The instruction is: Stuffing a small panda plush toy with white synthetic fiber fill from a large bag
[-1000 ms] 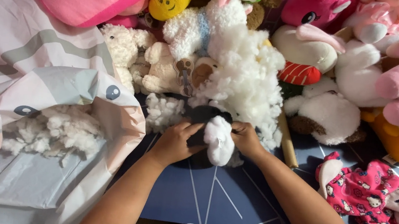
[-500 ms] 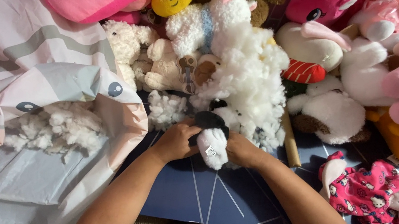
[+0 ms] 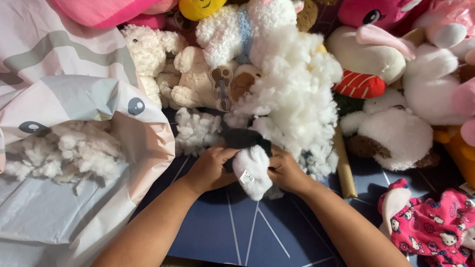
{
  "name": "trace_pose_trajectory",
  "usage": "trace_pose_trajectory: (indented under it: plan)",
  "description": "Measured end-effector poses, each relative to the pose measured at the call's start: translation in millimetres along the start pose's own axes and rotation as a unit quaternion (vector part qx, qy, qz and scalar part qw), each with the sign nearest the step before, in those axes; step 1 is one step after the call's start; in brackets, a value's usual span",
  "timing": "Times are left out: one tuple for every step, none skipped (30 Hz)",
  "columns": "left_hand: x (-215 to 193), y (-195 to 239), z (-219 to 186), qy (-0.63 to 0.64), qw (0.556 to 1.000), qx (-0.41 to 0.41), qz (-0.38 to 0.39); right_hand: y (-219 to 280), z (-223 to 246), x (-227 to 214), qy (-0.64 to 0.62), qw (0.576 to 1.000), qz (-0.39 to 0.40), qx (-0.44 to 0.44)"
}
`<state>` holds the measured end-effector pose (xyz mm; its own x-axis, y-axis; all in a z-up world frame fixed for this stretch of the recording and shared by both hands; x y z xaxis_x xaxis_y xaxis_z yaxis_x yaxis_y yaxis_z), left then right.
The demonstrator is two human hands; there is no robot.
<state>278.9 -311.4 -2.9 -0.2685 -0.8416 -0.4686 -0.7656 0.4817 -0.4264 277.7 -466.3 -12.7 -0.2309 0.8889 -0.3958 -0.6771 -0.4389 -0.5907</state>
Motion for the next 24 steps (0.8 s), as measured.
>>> trace_pose_trajectory:
  plan:
    - [0.9,-0.4,-0.1,0.000,1.000,0.000,0.000,-3.2,6.1,-1.6,0.000,1.000,0.000,0.000]
    - [2.7,-0.5,-1.1,-0.003,1.000,0.005,0.003,-5.4,17.5,3.1,0.020,0.999,0.033,-0.031]
    - [4.5,-0.5,-2.0,-0.006,1.000,0.009,0.005,-6.8,28.7,7.9,0.041,0.995,0.067,-0.061]
    - [1.8,-2.3,-10.8,-0.006,1.000,0.009,0.006,-5.7,24.7,8.8,0.041,0.995,0.066,-0.061]
    - [-1.0,-4.1,-20.5,0.001,1.000,0.013,0.005,-5.1,20.4,5.4,0.041,0.997,0.042,-0.058]
    - [-4.5,-5.9,-30.2,0.008,1.000,0.018,0.004,-4.9,16.2,2.2,0.040,0.998,0.018,-0.055]
    - [-4.2,-7.0,-30.1,0.007,1.000,0.018,0.004,-3.7,9.5,4.1,0.040,0.998,0.018,-0.055]
    - [-6.6,-7.8,-30.1,0.020,1.000,0.019,-0.011,-2.2,2.5,-0.4,0.039,0.998,-0.020,-0.051]
    - [-9.0,-8.4,-30.1,0.033,0.999,0.020,-0.025,-0.1,-4.6,-4.8,0.039,0.997,-0.057,-0.047]
    - [-4.2,-7.7,-20.1,0.033,0.999,0.020,-0.025,1.4,-8.2,-3.8,0.039,0.997,-0.057,-0.046]
    - [-3.4,-6.5,-9.7,0.031,0.998,0.018,-0.046,3.8,-12.2,-9.1,0.039,0.994,-0.093,-0.042]
    - [-2.7,-5.7,0.6,0.029,0.997,0.017,-0.069,5.8,-16.3,-15.0,0.039,0.990,-0.129,-0.038]
    - [-3.1,-3.4,9.0,0.029,0.997,0.017,-0.071,6.2,-15.2,-17.1,0.040,0.990,-0.128,-0.039]
    - [-7.3,-1.1,19.1,0.028,0.996,0.009,-0.090,5.8,-20.1,-20.0,0.040,0.991,-0.131,-0.007]
    - [-11.4,1.0,29.2,0.027,0.994,0.000,-0.109,5.8,-25.3,-23.0,0.040,0.990,-0.133,0.025]
    - [-11.9,0.0,27.5,0.027,0.994,0.000,-0.109,1.5,-17.0,-21.5,0.040,0.990,-0.134,0.026]
    - [-11.9,-1.3,25.2,0.036,0.994,0.006,-0.106,-4.5,-0.5,-11.7,0.023,0.996,-0.088,-0.025]
    - [-10.9,-2.2,22.8,0.046,0.994,0.011,-0.103,-7.7,16.4,-2.3,0.007,0.996,-0.043,-0.076]
    - [-11.8,-2.9,17.1,0.047,0.994,0.011,-0.101,-7.9,19.5,-2.6,0.007,0.996,-0.044,-0.074]
    - [-11.7,-5.0,13.1,0.052,0.995,0.001,-0.088,-8.3,30.7,2.9,0.084,0.989,-0.020,-0.118]
    - [-11.6,-6.8,9.0,0.058,0.995,-0.009,-0.076,-7.9,40.8,9.6,0.161,0.974,0.004,-0.161]
    - [-10.8,-6.5,15.6,0.058,0.995,-0.009,-0.076,-3.4,33.9,10.0,0.161,0.974,0.004,-0.162]
    - [-9.7,-6.2,24.0,0.074,0.994,-0.019,-0.075,1.2,27.9,6.3,0.229,0.960,-0.031,-0.161]
    - [-8.8,-5.9,32.5,0.090,0.993,-0.028,-0.074,5.8,22.3,2.9,0.295,0.940,-0.066,-0.160]
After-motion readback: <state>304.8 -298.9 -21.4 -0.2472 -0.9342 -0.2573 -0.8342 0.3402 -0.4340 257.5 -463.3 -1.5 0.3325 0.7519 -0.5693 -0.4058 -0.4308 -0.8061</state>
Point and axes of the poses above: each hand's wrist, its own y-axis away from the middle knuckle, its own x-axis out of the palm, z = x × y, the point moved 9 cm from there along -y, towards the middle knuckle, and after that the axes turned 4 degrees about y, right-handed, at the moved point
